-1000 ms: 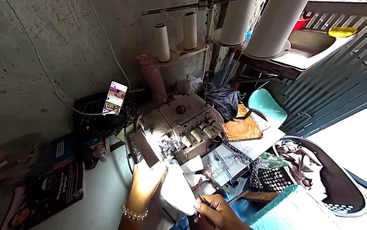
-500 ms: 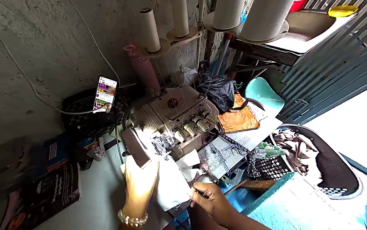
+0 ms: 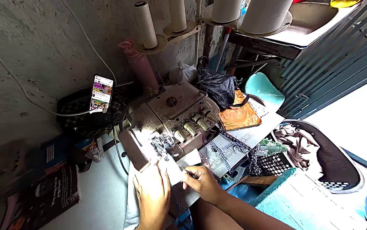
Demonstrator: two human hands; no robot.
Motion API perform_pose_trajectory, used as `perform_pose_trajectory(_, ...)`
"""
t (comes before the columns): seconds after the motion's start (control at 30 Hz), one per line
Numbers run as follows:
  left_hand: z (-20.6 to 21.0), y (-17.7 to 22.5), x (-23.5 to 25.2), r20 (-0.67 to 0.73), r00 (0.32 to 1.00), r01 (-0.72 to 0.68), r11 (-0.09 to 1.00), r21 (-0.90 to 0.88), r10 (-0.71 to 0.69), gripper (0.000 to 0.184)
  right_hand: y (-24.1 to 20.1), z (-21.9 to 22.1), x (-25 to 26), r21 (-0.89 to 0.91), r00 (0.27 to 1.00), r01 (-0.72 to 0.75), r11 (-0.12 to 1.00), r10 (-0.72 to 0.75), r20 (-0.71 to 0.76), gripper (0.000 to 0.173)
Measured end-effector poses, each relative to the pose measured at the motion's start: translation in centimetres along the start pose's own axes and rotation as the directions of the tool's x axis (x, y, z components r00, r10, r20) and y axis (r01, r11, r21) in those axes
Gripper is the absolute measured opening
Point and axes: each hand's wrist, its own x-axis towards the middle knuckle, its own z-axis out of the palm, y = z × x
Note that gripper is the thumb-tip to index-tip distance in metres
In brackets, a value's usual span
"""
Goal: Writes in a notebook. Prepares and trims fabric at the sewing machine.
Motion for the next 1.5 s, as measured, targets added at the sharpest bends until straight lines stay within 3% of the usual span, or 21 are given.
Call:
perform_pose_trajectory(0.2,0.4,-0.7,1.0,0.052,0.996,0.068,0.997,0.031,-0.069,0.05,-0.8,0.3,1.7,0.048,0.994,-0.106,0.993,0.107,-0.025,0.025)
perform_pose_trajectory(0.4,0.8,-1.7,2.1,0.09,0.983,0.157,0.987,0.036,-0.159,0.058,-0.4,0.7,3.7,0.016,0.993,-0.068,0.998,0.07,-0.092,0.034)
perform_pose_trajectory(0.7,1.5,-2.8,3.8,0.096,0.967,0.233,0.972,0.042,-0.236,0.061,-0.1,1.5,4.5,-0.043,0.98,-0.055,0.998,0.046,-0.192,0.033)
perform_pose_trajectory(0.87,1.0,-2.8,5.3,0.164,0.915,0.381,0.924,-0.043,-0.369,0.069,0.1,1.3,3.9,-0.066,0.973,-0.008,0.998,-0.007,-0.23,0.033)
perform_pose_trajectory(0.93,1.1,-2.9,5.6,0.128,0.915,0.392,0.919,-0.047,-0.384,0.07,-0.1,1.0,3.3,-0.08,0.972,0.013,0.997,-0.031,-0.235,0.032)
perform_pose_trajectory(1.07,1.0,-2.7,5.8,0.039,0.928,0.371,0.929,0.015,-0.371,0.066,-0.8,-0.8,1.7,-0.231,0.992,-0.058,0.971,0.029,-0.126,0.028)
perform_pose_trajectory(1.2,-1.6,-1.8,5.3,0.076,0.934,0.341,0.935,0.101,-0.349,0.045,-2.3,-2.6,0.1,-0.419,0.994,-0.089,0.904,0.108,0.022,0.049)
perform_pose_trajectory(1.27,-3.1,-1.7,4.3,0.03,0.958,0.283,0.957,0.059,-0.285,0.038,-3.2,-2.8,-0.4,-0.457,0.996,-0.006,0.889,0.045,0.073,0.05)
perform_pose_trajectory(1.33,-4.6,-1.9,2.8,-0.037,0.979,0.199,0.98,0.011,-0.198,0.039,-3.8,-2.3,-0.5,-0.529,0.984,0.177,0.83,-0.137,0.114,0.041)
perform_pose_trajectory(1.43,-6.7,-1.8,1.1,-0.093,0.987,0.132,0.991,0.009,-0.131,0.041,-4.2,0.0,0.5,-0.731,0.878,0.379,0.568,-0.47,0.09,0.028)
perform_pose_trajectory(1.5,-8.0,-1.1,0.4,-0.069,0.988,0.138,0.99,-0.011,-0.139,0.041,-4.5,1.5,1.6,-0.805,0.823,0.408,0.431,-0.556,0.119,0.02)
